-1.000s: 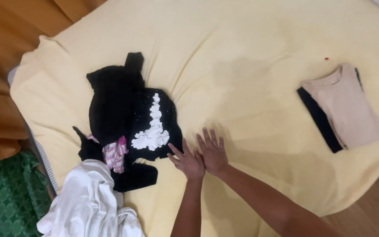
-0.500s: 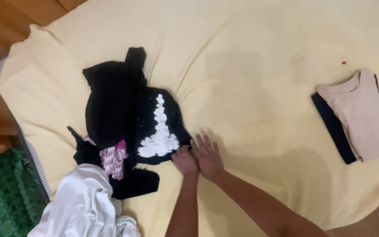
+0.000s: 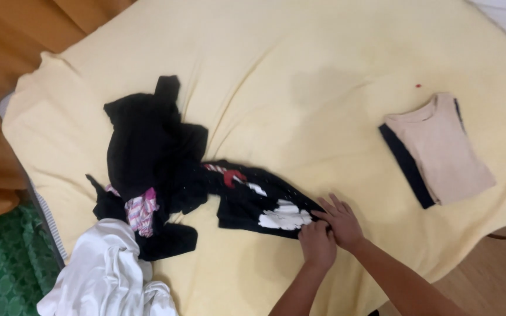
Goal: The person folds several items of clothing on a bed, including a black t-shirt with a graphic, a plain black t-shirt, and a black long-sleeved top. They smooth out each garment and fold it neatly into a compact stack.
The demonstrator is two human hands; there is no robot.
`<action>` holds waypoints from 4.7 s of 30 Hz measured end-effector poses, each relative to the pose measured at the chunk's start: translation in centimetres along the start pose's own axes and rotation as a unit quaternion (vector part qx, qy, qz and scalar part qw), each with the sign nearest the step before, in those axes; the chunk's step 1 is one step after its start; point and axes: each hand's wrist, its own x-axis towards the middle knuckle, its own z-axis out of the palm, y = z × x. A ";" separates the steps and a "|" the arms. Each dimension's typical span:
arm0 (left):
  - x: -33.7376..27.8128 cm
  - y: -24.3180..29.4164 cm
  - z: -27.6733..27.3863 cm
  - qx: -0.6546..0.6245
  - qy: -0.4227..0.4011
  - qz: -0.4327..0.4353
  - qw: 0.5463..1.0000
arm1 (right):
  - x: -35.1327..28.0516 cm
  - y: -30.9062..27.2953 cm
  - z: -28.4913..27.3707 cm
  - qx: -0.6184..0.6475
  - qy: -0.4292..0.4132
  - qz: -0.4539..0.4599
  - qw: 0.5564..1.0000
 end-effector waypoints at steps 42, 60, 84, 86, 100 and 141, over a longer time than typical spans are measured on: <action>-4.3 42.5 -3.3 0.078 -0.087 0.242 0.963 | -27.6 15.4 -33.8 0.475 0.546 0.088 0.684; -3.5 43.2 -9.4 0.124 -0.057 0.342 0.930 | -33.8 9.9 -37.3 0.505 0.643 -0.040 0.574; -5.3 43.1 -6.7 -0.130 -0.150 0.578 0.792 | -31.6 5.2 -37.2 0.466 0.459 0.300 0.694; -4.9 43.4 -7.4 -0.352 -0.373 0.377 0.772 | -31.0 6.9 -34.9 0.483 0.453 0.264 0.701; -8.6 43.6 -8.6 -0.240 -0.447 0.455 0.732 | -29.6 9.9 -32.5 0.801 0.276 0.098 0.522; -5.5 36.9 -3.6 -0.690 -0.296 0.022 0.660 | -28.9 8.4 -32.4 0.663 0.437 0.067 0.603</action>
